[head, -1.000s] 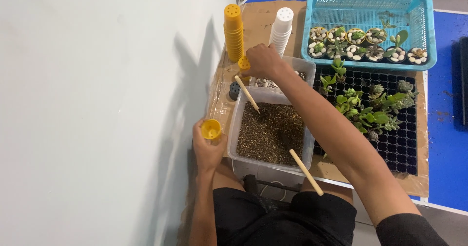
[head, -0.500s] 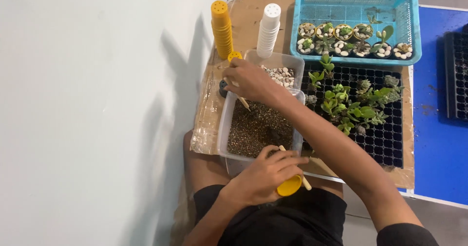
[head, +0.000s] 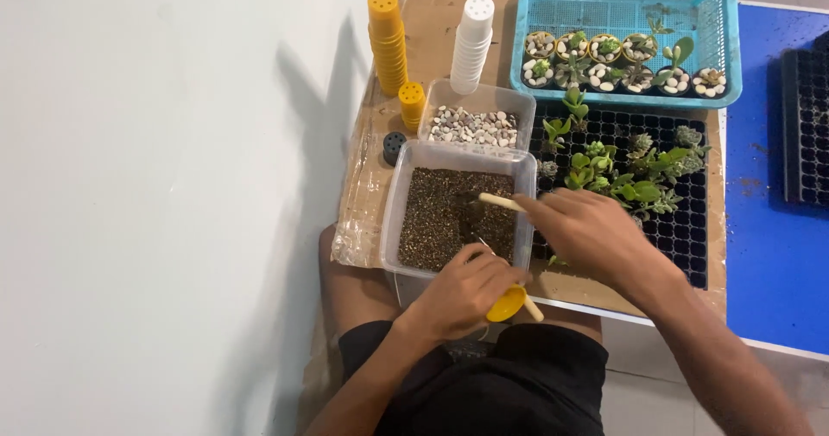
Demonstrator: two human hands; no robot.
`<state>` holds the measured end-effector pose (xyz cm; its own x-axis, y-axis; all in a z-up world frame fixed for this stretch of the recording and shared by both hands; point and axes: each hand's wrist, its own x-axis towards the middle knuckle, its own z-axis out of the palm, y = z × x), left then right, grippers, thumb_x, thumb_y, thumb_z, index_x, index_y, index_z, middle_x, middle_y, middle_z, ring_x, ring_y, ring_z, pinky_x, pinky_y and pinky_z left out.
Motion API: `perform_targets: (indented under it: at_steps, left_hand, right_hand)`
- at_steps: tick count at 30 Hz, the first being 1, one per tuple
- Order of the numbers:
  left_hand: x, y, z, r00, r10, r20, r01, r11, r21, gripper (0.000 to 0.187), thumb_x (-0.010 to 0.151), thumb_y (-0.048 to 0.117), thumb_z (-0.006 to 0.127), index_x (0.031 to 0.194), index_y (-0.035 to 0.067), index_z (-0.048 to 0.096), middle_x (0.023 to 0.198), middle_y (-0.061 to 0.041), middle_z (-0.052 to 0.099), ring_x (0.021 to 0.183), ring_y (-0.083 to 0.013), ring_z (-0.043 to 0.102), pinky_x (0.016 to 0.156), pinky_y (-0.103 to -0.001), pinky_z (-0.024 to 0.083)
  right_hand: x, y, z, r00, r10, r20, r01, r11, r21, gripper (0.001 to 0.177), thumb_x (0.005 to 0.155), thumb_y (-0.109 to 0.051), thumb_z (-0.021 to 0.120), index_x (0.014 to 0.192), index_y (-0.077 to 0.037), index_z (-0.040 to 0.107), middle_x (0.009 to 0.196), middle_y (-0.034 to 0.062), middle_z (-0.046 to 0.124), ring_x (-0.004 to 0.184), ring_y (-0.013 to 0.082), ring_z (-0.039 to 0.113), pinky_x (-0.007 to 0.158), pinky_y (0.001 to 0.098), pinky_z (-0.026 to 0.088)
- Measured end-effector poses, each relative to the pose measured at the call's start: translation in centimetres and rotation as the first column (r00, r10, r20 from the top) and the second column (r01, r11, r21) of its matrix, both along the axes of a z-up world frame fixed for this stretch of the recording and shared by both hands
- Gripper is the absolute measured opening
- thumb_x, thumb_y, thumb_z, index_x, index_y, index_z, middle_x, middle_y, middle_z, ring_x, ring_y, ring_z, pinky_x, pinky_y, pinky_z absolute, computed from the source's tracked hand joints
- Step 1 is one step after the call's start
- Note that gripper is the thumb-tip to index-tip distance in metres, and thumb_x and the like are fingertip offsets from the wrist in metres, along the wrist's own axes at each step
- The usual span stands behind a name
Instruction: Planting a small succulent into a yellow plastic pot using soil and a small gardening tool.
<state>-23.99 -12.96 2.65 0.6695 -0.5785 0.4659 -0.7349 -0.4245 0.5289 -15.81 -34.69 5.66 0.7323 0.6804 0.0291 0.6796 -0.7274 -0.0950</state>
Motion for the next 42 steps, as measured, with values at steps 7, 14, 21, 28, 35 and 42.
perform_targets:
  at_steps: [7,14,21,28,35,42]
  left_hand:
    - [1.2,2.9,-1.6,0.987,0.147,-0.072,-0.161,0.946,-0.281,0.047,0.087,0.014,0.081,0.128,0.009,0.057,0.117,-0.008,0.067,0.104,-0.0203,0.066,0.099,-0.036,0.057]
    - [3.2,5.8,-1.5,0.836,0.335,-0.434,-0.548,0.517,-0.658,0.052,0.077,-0.006,0.078,0.123,0.009,0.059,0.114,-0.007,0.068,0.094,-0.0161,0.070,0.087,-0.028,0.063]
    - [5.4,6.4,-1.5,0.798,0.382,-0.466,-0.599,0.416,-0.685,0.048,0.079,-0.002,0.079,0.121,0.008,0.059,0.114,-0.006,0.067,0.099,-0.0153,0.068,0.094,-0.028,0.062]
    - [6.9,6.0,-1.2,0.783,0.308,-0.541,-0.621,0.315,-0.718,0.042,0.082,-0.002,0.079,0.119,0.006,0.060,0.108,-0.005,0.067,0.096,-0.0139,0.067,0.092,-0.027,0.060]
    - [6.7,6.4,-1.1,0.747,0.230,-0.623,-0.662,0.169,-0.731,0.036,0.085,-0.001,0.080,0.115,0.005,0.060,0.102,-0.005,0.067,0.092,-0.0121,0.065,0.089,-0.025,0.058]
    - [6.8,6.4,0.1,0.803,-0.017,-0.595,-0.595,-0.052,-0.802,0.026,0.089,-0.004,0.075,0.110,0.001,0.062,0.099,-0.010,0.067,0.093,-0.0197,0.069,0.094,-0.035,0.063]
  right_hand:
    - [-7.0,-5.1,-0.8,0.976,-0.214,0.029,0.190,0.916,0.354,0.031,0.094,-0.009,0.067,0.125,-0.007,0.072,0.068,-0.0003,0.060,0.054,0.0119,0.045,0.050,0.0287,0.036]
    - [-11.7,-5.5,-6.6,0.963,-0.264,0.055,0.176,0.771,0.613,0.030,0.092,0.000,0.068,0.122,-0.002,0.070,0.062,-0.0034,0.057,0.050,0.0071,0.043,0.045,0.0229,0.033]
    - [-12.3,-1.1,-7.3,0.949,-0.311,0.051,0.199,0.719,0.666,0.029,0.091,0.003,0.068,0.119,0.001,0.070,0.063,-0.0012,0.059,0.051,0.0086,0.043,0.047,0.0249,0.032]
    - [-12.7,-1.8,-8.7,0.937,-0.345,0.049,0.218,0.691,0.689,0.029,0.091,0.003,0.066,0.120,0.003,0.070,0.063,-0.0007,0.058,0.053,0.0099,0.042,0.048,0.0249,0.032]
    - [-12.7,-1.6,-10.3,0.933,-0.357,0.038,0.223,0.659,0.718,0.029,0.092,0.004,0.064,0.120,0.005,0.070,0.062,0.0000,0.056,0.054,0.0114,0.041,0.049,0.0248,0.032]
    - [-12.4,-0.3,-9.0,0.924,-0.372,-0.094,0.353,0.730,0.585,0.034,0.091,-0.001,0.066,0.124,0.000,0.070,0.074,0.0021,0.071,0.051,0.0087,0.044,0.043,0.0227,0.032]
